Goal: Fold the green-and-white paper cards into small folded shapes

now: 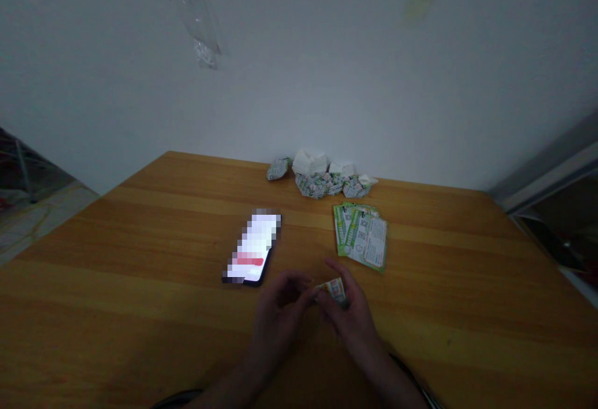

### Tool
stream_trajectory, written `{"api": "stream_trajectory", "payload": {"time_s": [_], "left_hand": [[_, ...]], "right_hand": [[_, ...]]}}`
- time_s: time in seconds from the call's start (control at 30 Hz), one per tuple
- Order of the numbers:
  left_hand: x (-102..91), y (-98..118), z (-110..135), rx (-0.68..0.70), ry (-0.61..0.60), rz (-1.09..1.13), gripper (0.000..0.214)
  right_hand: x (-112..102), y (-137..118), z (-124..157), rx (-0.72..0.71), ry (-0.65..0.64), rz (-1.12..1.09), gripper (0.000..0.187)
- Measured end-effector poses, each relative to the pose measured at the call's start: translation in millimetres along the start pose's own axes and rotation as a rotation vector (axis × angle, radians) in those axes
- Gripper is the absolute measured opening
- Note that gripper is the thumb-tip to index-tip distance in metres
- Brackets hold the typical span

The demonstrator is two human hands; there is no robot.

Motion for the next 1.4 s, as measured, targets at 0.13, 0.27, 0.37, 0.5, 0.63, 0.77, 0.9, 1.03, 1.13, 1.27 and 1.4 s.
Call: {"api": "stream_trajectory", "payload": {"time_s": [0.13,0.27,0.37,0.5,0.63,0.77,0.9,1.03,1.13,1.27,1.4], "left_hand": [[3.9,-9,-3,-0.008,-0.097,-0.026,0.029],[3.3,-12,-7,-0.007,-0.112,-0.016,0.032],[0.8,-10,-9,0.012,-0.067,-0.005,0.035],[0.9,-5,-10,0.101,-0.143,-0.040,0.031],[0.3,1,-10,0.276,-0.267,-0.210,0.023],[-3.0,3,-15,0.346,-0.301,-0.252,0.026],[-4.1,2,-15,0.450,-0.369,-0.323,0.029],[-4.7,4,-11,0.526,-0.423,-0.417,0.032],[-4.4,7,-9,0.548,-0.460,-0.447,0.034],[-4.0,7,-9,0.563,-0.495,-0.474,0.033],[-5.4,0,-13,0.586,-0.483,-0.491,0.033]], "right_hand": [[0,4,2,0.063,-0.052,0.004,0.058],[0,6,1,0.111,-0.111,-0.034,0.064],[-1,4,-1,0.114,-0.150,-0.077,0.062],[-2,0,-3,0.104,-0.134,-0.125,0.061],[-4,-4,-3,0.121,-0.203,-0.196,0.059],[-12,-6,-9,0.099,-0.358,-0.176,0.064],[-22,-3,-15,0.050,-0.450,-0.107,0.068],[-25,-3,-15,0.037,-0.477,-0.080,0.073],[-26,-7,-14,0.008,-0.480,-0.057,0.072],[-30,-14,-14,-0.068,-0.475,-0.003,0.065],[-31,-14,-14,-0.066,-0.508,0.032,0.069]]}}
Point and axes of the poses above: each hand's wrist, its own z-axis away from the middle knuckle, its own x-axis out of the palm, y = z × x, the point moved 3 cm from there along -z, towards the middle knuckle, and after that the axes turned 12 degrees about y, right-handed, at the moved point
